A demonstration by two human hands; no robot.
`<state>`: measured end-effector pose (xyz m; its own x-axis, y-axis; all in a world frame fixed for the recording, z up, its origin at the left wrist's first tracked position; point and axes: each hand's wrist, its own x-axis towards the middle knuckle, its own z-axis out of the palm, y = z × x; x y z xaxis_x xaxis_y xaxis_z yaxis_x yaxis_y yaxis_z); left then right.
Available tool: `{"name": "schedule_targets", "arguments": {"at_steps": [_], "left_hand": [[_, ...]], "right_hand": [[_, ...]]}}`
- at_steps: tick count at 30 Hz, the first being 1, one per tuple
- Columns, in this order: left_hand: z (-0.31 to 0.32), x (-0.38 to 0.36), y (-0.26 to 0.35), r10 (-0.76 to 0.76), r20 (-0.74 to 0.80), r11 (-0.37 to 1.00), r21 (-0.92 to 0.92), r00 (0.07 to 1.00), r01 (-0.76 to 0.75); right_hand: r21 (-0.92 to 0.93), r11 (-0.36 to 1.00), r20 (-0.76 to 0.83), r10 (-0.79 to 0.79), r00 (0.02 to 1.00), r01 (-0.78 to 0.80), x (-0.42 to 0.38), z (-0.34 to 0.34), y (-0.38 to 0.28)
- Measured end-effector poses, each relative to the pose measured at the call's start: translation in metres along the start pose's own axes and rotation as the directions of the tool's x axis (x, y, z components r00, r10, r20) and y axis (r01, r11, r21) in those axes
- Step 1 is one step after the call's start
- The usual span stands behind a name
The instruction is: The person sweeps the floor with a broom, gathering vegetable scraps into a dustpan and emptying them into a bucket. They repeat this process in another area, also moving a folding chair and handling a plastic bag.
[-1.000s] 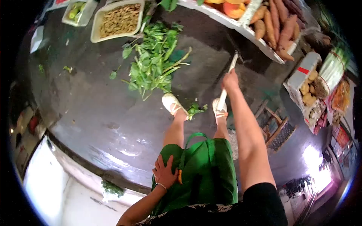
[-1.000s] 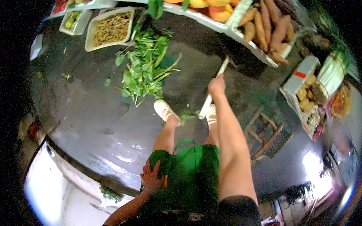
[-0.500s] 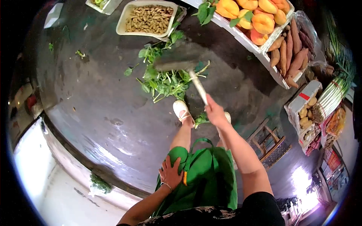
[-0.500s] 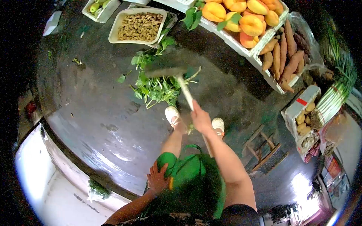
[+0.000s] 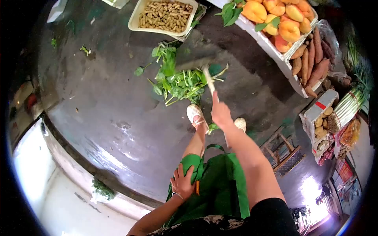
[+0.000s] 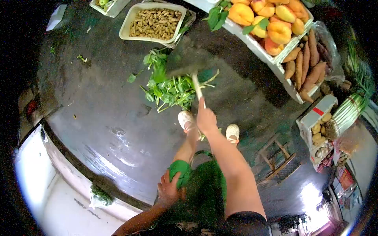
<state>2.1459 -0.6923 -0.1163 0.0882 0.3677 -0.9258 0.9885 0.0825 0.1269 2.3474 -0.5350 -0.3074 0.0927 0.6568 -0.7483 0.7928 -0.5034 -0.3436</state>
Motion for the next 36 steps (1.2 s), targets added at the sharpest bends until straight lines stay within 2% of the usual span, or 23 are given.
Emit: {"name": "schedule_targets", "arguments": {"at_steps": [3,6,8,9,11,12,13,14,15,17,19,20,21,22,23,25,28,30,31,32,34,35,36], "left_hand": [[-0.006,0.001,-0.004,0.026,-0.037,1.000,-0.016,0.999,-0.027],[-0.009,0.004,-0.011,0.039,-0.037,0.999,-0.005,0.999,-0.040],[-0.008,0.006,-0.015,0.055,-0.041,0.998,0.008,0.998,-0.055],[-0.006,0.005,-0.019,0.068,-0.036,0.997,0.024,0.997,-0.067],[-0.003,0.005,-0.027,0.070,-0.016,0.997,0.035,0.997,-0.069],[-0.003,0.007,-0.029,0.070,-0.020,0.997,0.039,0.997,-0.069],[-0.005,0.008,-0.031,0.069,-0.012,0.997,0.047,0.998,-0.068],[-0.009,0.009,-0.031,0.055,0.009,0.998,0.023,0.998,-0.055],[-0.013,0.010,-0.032,0.041,0.029,0.999,-0.001,0.999,-0.041],[-0.012,0.010,-0.034,0.046,0.034,0.999,-0.002,0.998,-0.046],[-0.009,0.008,-0.038,0.050,0.038,0.999,0.002,0.998,-0.050],[-0.005,0.009,-0.040,0.029,0.072,0.998,0.051,0.997,-0.033],[-0.001,0.011,-0.041,0.009,0.100,0.995,0.100,0.995,-0.019],[0.001,0.011,-0.045,0.030,0.065,0.997,0.070,0.997,-0.034],[0.009,0.012,-0.054,0.057,0.029,0.988,0.142,0.998,-0.060],[-0.004,0.011,-0.048,0.071,0.006,0.995,0.065,0.997,-0.071],[-0.014,0.010,-0.048,0.097,0.060,0.990,0.094,0.993,-0.102],[-0.008,0.008,-0.054,0.125,0.052,0.983,0.127,0.991,-0.131],[-0.005,0.008,-0.056,0.144,0.020,0.979,0.140,0.989,-0.145],[-0.004,0.008,-0.058,0.143,0.032,0.979,0.141,0.989,-0.147],[0.000,0.003,-0.061,0.179,0.011,0.967,0.182,0.984,-0.178],[0.004,0.001,-0.065,0.201,-0.012,0.960,0.203,0.979,-0.195],[0.010,-0.001,-0.070,0.209,-0.004,0.955,0.217,0.978,-0.203]], "right_hand": [[0.122,0.992,0.081,-0.021,0.997,0.011,-0.035,-0.001,0.028],[0.217,0.976,-0.040,0.024,0.999,-0.015,-0.068,0.002,0.070],[0.285,0.953,-0.305,0.191,0.933,-0.102,-0.077,0.006,0.100],[0.416,0.890,-0.287,0.324,0.902,-0.187,-0.072,0.000,0.105],[0.780,0.537,-0.078,0.592,0.802,-0.321,-0.062,-0.017,0.089],[0.896,0.310,0.049,0.641,0.766,-0.317,-0.049,-0.006,0.090],[0.954,0.075,0.185,0.616,0.766,-0.290,-0.037,0.017,0.088],[0.953,-0.125,0.298,0.557,0.775,-0.277,-0.026,0.047,0.081],[0.936,-0.230,0.347,0.481,0.805,-0.266,-0.022,0.079,0.060],[0.892,-0.375,0.364,0.267,0.892,-0.252,-0.032,0.131,0.003],[0.813,-0.511,0.316,-0.015,0.949,-0.279,-0.043,0.165,-0.046],[0.799,-0.514,0.287,-0.131,0.949,-0.312,-0.046,0.176,-0.060],[0.768,-0.456,0.462,-0.093,0.882,-0.450,-0.060,0.114,-0.092],[0.824,-0.257,0.508,-0.060,0.859,-0.505,-0.063,0.095,-0.095],[0.836,-0.051,0.547,-0.016,0.837,-0.547,-0.067,0.085,-0.092],[0.748,-0.237,0.606,-0.138,0.783,-0.621,-0.083,0.068,-0.048],[0.925,0.156,0.329,0.130,0.935,-0.347,-0.118,0.069,0.012],[0.871,0.412,0.113,0.359,0.926,-0.266,-0.147,0.071,0.045],[0.878,0.386,0.088,0.450,0.889,-0.283,-0.163,0.076,0.062],[0.907,0.243,0.176,0.526,0.832,-0.345,-0.178,0.086,0.080],[0.934,-0.039,0.300,0.622,0.723,-0.354,-0.208,0.109,0.115],[0.946,-0.114,0.295,0.694,0.657,-0.304,-0.220,0.134,0.135],[0.930,-0.280,0.366,0.675,0.640,-0.236,-0.233,0.140,0.142]]}}
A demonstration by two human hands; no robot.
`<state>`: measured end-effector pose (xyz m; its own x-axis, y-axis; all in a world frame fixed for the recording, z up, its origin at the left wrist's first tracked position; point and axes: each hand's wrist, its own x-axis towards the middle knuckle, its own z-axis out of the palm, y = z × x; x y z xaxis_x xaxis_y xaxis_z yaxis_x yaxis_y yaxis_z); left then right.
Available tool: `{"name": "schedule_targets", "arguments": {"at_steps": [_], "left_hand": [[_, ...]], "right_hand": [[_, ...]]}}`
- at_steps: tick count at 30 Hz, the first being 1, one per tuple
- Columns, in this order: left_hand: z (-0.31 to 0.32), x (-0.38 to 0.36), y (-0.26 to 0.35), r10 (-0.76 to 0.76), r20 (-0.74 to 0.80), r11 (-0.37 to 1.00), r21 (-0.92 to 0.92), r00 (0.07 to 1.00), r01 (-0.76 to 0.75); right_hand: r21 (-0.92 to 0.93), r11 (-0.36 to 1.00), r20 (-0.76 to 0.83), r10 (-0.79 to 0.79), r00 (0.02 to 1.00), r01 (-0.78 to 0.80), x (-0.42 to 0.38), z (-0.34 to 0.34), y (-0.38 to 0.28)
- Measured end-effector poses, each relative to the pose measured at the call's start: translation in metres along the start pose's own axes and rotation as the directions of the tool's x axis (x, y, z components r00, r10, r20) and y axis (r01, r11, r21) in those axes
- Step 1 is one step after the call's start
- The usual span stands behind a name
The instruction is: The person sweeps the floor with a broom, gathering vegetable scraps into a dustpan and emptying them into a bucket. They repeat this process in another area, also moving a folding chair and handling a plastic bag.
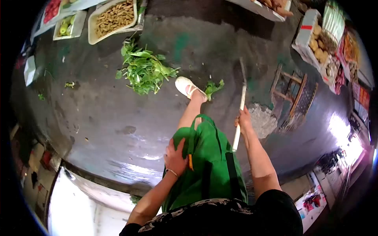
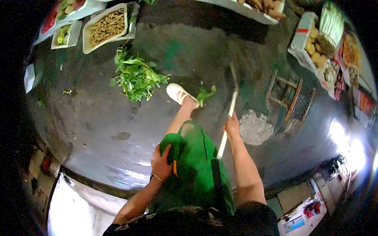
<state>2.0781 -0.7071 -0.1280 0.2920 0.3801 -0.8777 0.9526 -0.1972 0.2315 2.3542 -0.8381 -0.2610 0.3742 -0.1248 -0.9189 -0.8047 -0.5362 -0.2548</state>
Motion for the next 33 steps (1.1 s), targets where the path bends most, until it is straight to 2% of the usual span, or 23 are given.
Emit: {"name": "schedule_targets", "arguments": {"at_steps": [1,3,4,5,6,7,9,10,12,13,14,15,17,19,21,23,25,26,28,29,30,31,33], "left_hand": [[0.007,-0.004,-0.004,0.017,-0.023,1.000,0.005,1.000,-0.017],[0.020,-0.013,-0.011,0.043,-0.051,0.999,0.026,0.998,-0.042],[0.025,-0.018,-0.013,0.034,-0.081,0.996,0.080,0.996,-0.028],[0.031,-0.026,-0.017,0.024,-0.110,0.991,0.133,0.994,-0.009],[0.034,-0.035,-0.022,0.047,-0.168,0.995,0.099,0.985,-0.031],[0.032,-0.044,-0.027,0.048,-0.173,0.994,0.108,0.984,-0.029],[0.025,-0.068,-0.038,0.089,-0.311,0.995,0.071,0.946,-0.070],[0.021,-0.077,-0.046,0.107,-0.329,0.994,0.041,0.938,-0.100],[0.019,-0.094,-0.065,0.113,-0.338,0.993,0.067,0.934,-0.096],[0.019,-0.099,-0.075,0.123,-0.346,0.991,0.091,0.930,-0.098],[0.021,-0.107,-0.095,0.060,-0.322,0.991,0.131,0.945,-0.018],[0.023,-0.110,-0.104,0.056,-0.331,0.992,0.129,0.942,-0.014],[0.022,-0.108,-0.123,-0.113,-0.236,0.970,0.183,0.965,0.158],[0.028,-0.104,-0.148,-0.180,-0.209,0.958,0.183,0.961,0.219],[0.034,-0.095,-0.176,-0.251,-0.177,0.941,0.185,0.952,0.283],[0.038,-0.083,-0.201,-0.282,-0.153,0.915,0.254,0.947,0.313],[0.015,-0.073,-0.212,-0.284,-0.148,0.911,0.266,0.947,0.315],[0.001,-0.071,-0.219,-0.259,-0.164,0.927,0.235,0.952,0.293],[-0.016,-0.072,-0.244,-0.236,-0.157,0.947,0.183,0.959,0.263],[-0.025,-0.069,-0.255,-0.239,-0.163,0.947,0.180,0.957,0.267],[-0.032,-0.068,-0.264,-0.233,-0.142,0.946,0.198,0.962,0.258],[-0.038,-0.070,-0.273,-0.228,-0.114,0.945,0.214,0.967,0.248],[-0.046,-0.069,-0.292,-0.204,-0.130,0.954,0.196,0.970,0.226]], "right_hand": [[0.162,0.984,0.013,0.075,0.997,-0.076,-0.004,-0.009,0.005],[0.289,0.938,-0.017,0.203,0.979,-0.189,0.024,-0.015,0.043],[0.377,0.891,0.056,0.251,0.966,-0.253,0.036,-0.005,0.068],[0.384,0.878,0.147,0.248,0.958,-0.286,0.037,0.015,0.090],[0.316,0.916,0.182,0.197,0.963,-0.247,0.020,0.044,0.099],[0.162,0.971,0.180,0.148,0.972,-0.178,0.007,0.073,0.108],[0.240,0.946,0.408,0.104,0.907,-0.217,-0.035,0.107,0.104],[0.238,0.947,0.415,0.102,0.904,-0.216,-0.046,0.104,0.100],[0.214,0.922,0.598,0.137,0.790,-0.323,-0.066,0.093,0.093],[0.190,0.944,0.571,0.118,0.813,-0.271,-0.084,0.076,0.086],[0.161,0.962,0.542,0.099,0.834,-0.219,-0.103,0.059,0.078],[0.142,0.979,0.562,0.041,0.826,-0.146,-0.090,0.043,0.087],[0.075,0.995,0.224,0.053,0.973,-0.071,-0.072,0.026,0.094],[-0.023,0.996,0.038,-0.086,0.996,0.087,-0.026,0.011,0.103],[0.223,0.972,-0.047,0.087,0.995,-0.074,0.000,0.016,0.087],[0.337,0.919,-0.042,0.231,0.972,-0.204,0.040,0.034,0.098],[0.282,0.946,-0.044,0.178,0.983,-0.159,0.025,0.100,0.108],[-0.093,0.996,0.054,-0.006,0.999,0.011,0.031,0.137,0.133],[-0.037,0.999,0.019,-0.002,1.000,0.002,-0.011,0.240,0.167],[0.135,0.989,0.030,-0.068,0.997,0.064,-0.016,0.294,0.191],[0.233,0.968,0.134,0.058,0.989,-0.089,-0.051,0.340,0.179],[0.231,0.969,0.108,0.060,0.992,-0.084,-0.088,0.388,0.171],[0.204,0.973,0.219,0.058,0.974,-0.104,-0.124,0.460,0.172]]}}
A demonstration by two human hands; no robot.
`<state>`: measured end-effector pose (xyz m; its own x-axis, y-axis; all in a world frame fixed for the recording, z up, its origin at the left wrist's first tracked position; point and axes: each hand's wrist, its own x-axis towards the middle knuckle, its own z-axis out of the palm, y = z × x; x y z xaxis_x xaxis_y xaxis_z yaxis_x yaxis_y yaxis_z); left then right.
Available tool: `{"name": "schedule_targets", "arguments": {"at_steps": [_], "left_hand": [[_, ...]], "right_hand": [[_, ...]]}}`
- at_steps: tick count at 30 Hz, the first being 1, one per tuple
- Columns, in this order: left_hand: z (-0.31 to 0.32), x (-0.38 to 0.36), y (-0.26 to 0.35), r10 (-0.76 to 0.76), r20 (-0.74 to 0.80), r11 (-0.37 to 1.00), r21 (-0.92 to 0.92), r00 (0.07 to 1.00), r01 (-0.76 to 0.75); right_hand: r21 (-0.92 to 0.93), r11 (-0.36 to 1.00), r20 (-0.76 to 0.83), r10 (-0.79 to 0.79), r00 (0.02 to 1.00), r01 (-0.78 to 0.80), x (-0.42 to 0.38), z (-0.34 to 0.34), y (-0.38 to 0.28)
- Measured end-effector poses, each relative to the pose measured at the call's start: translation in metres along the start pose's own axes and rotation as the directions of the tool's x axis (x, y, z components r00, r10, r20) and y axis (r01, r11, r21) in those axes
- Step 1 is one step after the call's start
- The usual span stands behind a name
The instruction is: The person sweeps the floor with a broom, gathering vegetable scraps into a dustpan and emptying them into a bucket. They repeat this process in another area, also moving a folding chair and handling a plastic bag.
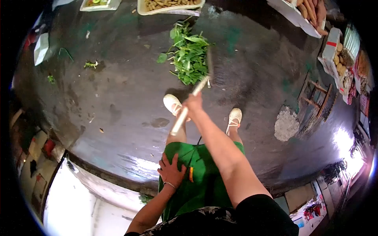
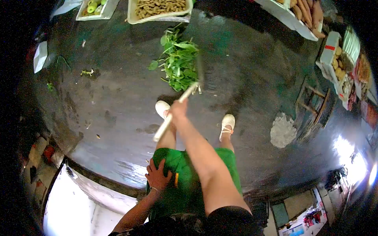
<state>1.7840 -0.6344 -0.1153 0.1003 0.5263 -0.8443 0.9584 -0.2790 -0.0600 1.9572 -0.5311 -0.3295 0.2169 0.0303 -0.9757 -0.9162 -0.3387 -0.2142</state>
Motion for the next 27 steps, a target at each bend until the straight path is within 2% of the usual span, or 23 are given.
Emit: {"name": "schedule_targets", "arguments": {"at_steps": [2,4,5,6,7,8,12,14,15,16,17,18,20,23,25,27], "left_hand": [[-0.010,0.007,-0.013,0.017,0.024,0.998,-0.065,1.000,-0.015],[-0.011,0.012,-0.027,0.044,-0.026,0.997,-0.055,0.999,-0.046],[-0.016,0.014,-0.031,0.056,-0.032,0.993,-0.101,0.998,-0.059],[-0.019,0.016,-0.035,0.066,-0.038,0.987,-0.147,0.997,-0.071],[-0.020,0.017,-0.040,0.063,-0.035,0.986,-0.150,0.997,-0.067],[-0.020,0.018,-0.044,0.072,-0.029,0.981,-0.179,0.997,-0.076],[-0.027,0.020,-0.049,0.071,0.018,0.965,-0.255,0.997,-0.064],[-0.030,0.020,-0.052,0.081,0.020,0.960,-0.269,0.996,-0.073],[-0.031,0.021,-0.053,0.088,0.022,0.959,-0.272,0.996,-0.078],[-0.030,0.021,-0.054,0.087,0.018,0.956,-0.283,0.996,-0.078],[-0.030,0.020,-0.056,0.088,0.026,0.960,-0.267,0.996,-0.078],[-0.029,0.022,-0.057,0.088,0.030,0.965,-0.249,0.996,-0.078],[-0.029,0.021,-0.060,0.093,0.000,0.973,-0.213,0.996,-0.091],[-0.029,0.025,-0.063,0.098,-0.019,0.982,-0.161,0.995,-0.100],[-0.036,0.027,-0.065,0.101,0.018,0.980,-0.176,0.995,-0.096],[-0.041,0.028,-0.066,0.102,0.027,0.972,-0.216,0.994,-0.094]], "right_hand": [[0.021,0.989,0.082,0.144,0.986,-0.146,-0.032,0.061,-0.002],[-0.033,0.980,0.176,0.200,0.964,-0.197,-0.047,0.101,0.005],[-0.093,0.979,0.296,0.199,0.934,-0.179,-0.052,0.116,0.010],[-0.150,0.977,0.412,0.204,0.888,-0.155,-0.056,0.125,0.014],[-0.172,0.925,0.496,0.377,0.782,-0.338,-0.060,0.132,0.000],[-0.277,0.927,0.553,0.369,0.747,-0.253,-0.065,0.131,-0.015],[-0.425,0.904,0.532,0.208,0.821,0.047,-0.085,0.090,-0.033],[-0.456,0.840,0.397,-0.104,0.912,0.294,-0.055,0.043,-0.026],[-0.579,0.689,0.278,-0.337,0.900,0.437,-0.036,0.021,-0.024],[-0.625,0.687,0.165,-0.348,0.923,0.371,-0.033,0.003,-0.040],[-0.566,0.755,0.060,-0.363,0.930,0.331,-0.033,-0.004,-0.055],[-0.493,0.816,-0.043,-0.367,0.929,0.300,-0.027,-0.005,-0.071],[-0.245,0.921,-0.119,-0.339,0.933,0.304,0.025,-0.006,-0.089],[-0.300,0.929,-0.095,-0.256,0.962,0.217,0.072,0.061,-0.082],[-0.527,0.797,0.069,-0.307,0.949,0.296,0.066,0.126,-0.047],[-0.654,0.639,0.252,-0.318,0.914,0.403,0.044,0.177,-0.025]]}}
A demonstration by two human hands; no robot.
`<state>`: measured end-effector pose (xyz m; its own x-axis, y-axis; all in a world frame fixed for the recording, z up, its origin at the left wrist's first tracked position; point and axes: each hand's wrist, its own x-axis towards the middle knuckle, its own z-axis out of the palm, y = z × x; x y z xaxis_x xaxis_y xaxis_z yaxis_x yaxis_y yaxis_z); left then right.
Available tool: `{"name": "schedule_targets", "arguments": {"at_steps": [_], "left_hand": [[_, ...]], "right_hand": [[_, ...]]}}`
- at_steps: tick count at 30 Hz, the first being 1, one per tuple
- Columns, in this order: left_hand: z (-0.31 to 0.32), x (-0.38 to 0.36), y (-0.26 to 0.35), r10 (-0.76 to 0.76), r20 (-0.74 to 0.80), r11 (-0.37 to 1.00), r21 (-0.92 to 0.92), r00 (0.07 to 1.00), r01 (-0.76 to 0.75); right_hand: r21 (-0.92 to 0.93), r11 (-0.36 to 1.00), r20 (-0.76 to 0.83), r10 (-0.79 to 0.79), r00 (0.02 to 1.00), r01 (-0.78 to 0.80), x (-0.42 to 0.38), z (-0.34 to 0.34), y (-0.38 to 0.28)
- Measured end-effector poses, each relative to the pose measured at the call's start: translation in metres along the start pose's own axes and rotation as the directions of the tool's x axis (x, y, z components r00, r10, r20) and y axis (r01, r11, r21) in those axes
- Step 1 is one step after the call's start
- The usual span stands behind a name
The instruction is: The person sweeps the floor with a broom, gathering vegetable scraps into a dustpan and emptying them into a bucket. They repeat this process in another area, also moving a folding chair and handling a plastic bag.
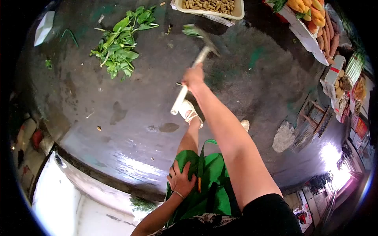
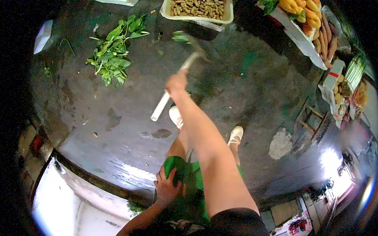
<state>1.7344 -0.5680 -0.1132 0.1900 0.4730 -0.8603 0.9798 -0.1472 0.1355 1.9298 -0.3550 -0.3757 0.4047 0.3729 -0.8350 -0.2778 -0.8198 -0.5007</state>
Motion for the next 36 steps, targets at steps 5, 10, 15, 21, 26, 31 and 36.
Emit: {"name": "schedule_targets", "arguments": {"at_steps": [5,10,15,21,26,31,36], "left_hand": [[-0.007,0.004,-0.002,0.010,0.002,0.997,-0.072,1.000,-0.010],[-0.003,0.003,-0.006,-0.045,0.118,0.997,-0.054,0.992,0.052],[0.001,0.005,-0.010,-0.037,0.109,0.998,-0.048,0.993,0.043],[-0.006,0.009,-0.015,-0.012,0.133,0.999,-0.048,0.991,0.018],[-0.025,0.011,-0.018,0.008,0.092,0.993,-0.116,0.996,0.002],[-0.036,0.024,-0.015,-0.018,0.121,0.989,-0.146,0.992,0.036],[0.000,0.094,-0.075,0.068,0.174,0.617,-0.781,0.982,0.096]], "right_hand": [[0.321,0.919,0.544,0.018,0.839,-0.228,-0.084,-0.034,-0.066],[0.279,0.948,0.143,0.115,0.983,-0.151,-0.137,-0.082,0.037],[0.493,0.788,0.028,0.410,0.911,-0.370,-0.172,-0.096,0.130],[0.598,0.523,0.359,0.502,0.787,-0.607,-0.183,0.049,0.049],[0.337,0.583,0.800,0.237,0.551,-0.739,-0.155,0.043,-0.004],[0.033,0.999,0.440,-0.035,0.897,0.023,-0.140,0.029,-0.039],[0.152,0.950,0.637,0.118,0.762,-0.274,-0.066,0.007,-0.026]]}}
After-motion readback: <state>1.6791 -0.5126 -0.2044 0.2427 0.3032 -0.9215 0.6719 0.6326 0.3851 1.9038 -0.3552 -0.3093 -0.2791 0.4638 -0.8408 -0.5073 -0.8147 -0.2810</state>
